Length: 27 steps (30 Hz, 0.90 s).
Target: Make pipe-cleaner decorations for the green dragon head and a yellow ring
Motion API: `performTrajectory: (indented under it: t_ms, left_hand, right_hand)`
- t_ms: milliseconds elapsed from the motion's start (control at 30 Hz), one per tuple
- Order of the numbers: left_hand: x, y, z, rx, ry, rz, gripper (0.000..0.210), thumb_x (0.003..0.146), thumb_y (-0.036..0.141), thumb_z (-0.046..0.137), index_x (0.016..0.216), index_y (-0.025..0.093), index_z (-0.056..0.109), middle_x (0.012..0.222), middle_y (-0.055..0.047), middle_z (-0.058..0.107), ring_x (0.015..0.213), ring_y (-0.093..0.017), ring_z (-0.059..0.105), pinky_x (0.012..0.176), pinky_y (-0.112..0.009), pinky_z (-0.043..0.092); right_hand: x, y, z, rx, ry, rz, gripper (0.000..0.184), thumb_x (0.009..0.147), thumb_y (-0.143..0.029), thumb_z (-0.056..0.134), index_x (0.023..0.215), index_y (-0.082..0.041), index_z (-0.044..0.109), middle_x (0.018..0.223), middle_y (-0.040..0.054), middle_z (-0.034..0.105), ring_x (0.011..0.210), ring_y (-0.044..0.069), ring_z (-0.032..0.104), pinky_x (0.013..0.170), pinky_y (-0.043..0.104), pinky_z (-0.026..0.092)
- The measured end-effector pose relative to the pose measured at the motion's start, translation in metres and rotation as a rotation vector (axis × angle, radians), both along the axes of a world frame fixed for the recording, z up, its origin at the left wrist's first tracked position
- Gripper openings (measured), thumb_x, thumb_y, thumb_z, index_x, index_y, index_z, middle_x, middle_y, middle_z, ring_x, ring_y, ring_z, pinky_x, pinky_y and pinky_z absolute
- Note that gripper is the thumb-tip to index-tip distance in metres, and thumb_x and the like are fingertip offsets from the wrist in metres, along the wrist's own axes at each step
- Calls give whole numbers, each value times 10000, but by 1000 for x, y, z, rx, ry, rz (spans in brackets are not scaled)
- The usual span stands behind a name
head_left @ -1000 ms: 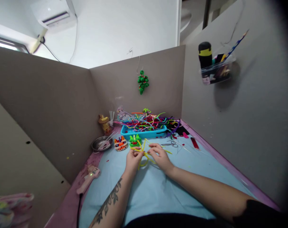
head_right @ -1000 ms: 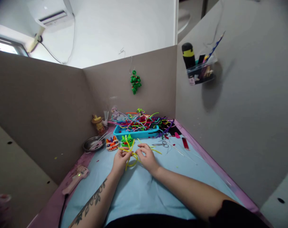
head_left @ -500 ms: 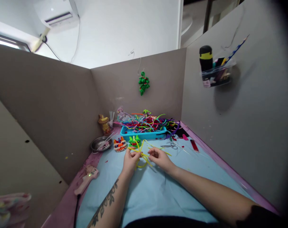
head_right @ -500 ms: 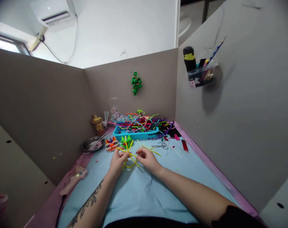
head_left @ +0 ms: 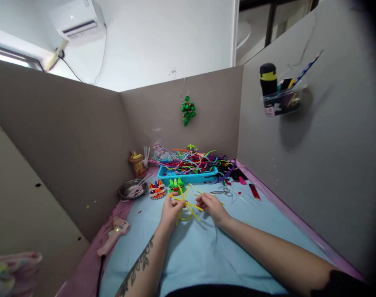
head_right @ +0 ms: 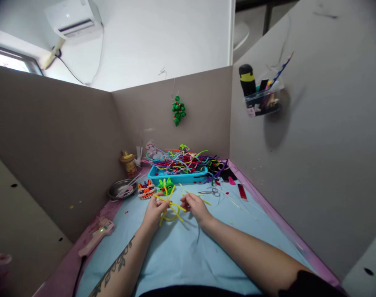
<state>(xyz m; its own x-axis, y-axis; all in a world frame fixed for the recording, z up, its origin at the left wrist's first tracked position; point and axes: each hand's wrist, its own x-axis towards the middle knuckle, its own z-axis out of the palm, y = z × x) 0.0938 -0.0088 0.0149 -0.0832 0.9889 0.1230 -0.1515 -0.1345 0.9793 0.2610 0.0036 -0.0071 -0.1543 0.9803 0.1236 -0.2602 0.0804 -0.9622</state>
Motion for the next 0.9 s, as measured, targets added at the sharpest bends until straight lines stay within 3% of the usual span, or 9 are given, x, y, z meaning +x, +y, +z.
performTrajectory:
  t_ms: [133, 300, 567, 767, 900]
  left_hand:
    - [-2, 1, 0, 14, -58, 0, 537, 568, 330, 743, 979, 170, 436, 540, 37, 607, 586, -153, 624, 562, -219, 398]
    - [-2, 1, 0, 23, -81, -8, 551, 573, 340, 750, 988, 169, 429, 571, 18, 631, 599, -148, 618, 588, -222, 403]
    - [0, -1, -2, 24, -65, -34, 523, 586, 329, 745, 989, 171, 452, 549, 34, 610, 562, -139, 604, 574, -225, 401]
    - [0, -2, -2, 30, -64, -66, 386, 585, 348, 746, 834, 166, 515, 692, -29, 665, 593, -137, 598, 529, -210, 383]
    - [-1, -1, -1, 5, -52, -77, 372, 571, 360, 753, 804, 159, 543, 674, -26, 661, 559, -128, 578, 491, -198, 355]
  right_hand:
    - [-5, -3, -2, -63, 28, 180, 332, 641, -457, 672, 768, -165, 578, 611, -13, 572, 530, 109, 513, 519, 236, 391]
    - [-8, -13, 2, -69, 0, 352, 312, 649, -403, 688, 807, -162, 568, 646, -4, 608, 543, 108, 534, 532, 239, 400]
    - [-11, -12, -4, -90, -30, 334, 286, 612, -341, 705, 770, -166, 543, 535, -40, 570, 452, 92, 483, 470, 223, 358]
    - [-12, -9, -9, -90, -36, 308, 250, 622, -320, 697, 751, -169, 546, 515, -46, 554, 425, 82, 447, 448, 214, 320]
    - [-12, -9, -10, -86, -17, 297, 240, 618, -308, 703, 746, -172, 552, 506, -50, 541, 424, 84, 438, 442, 218, 314]
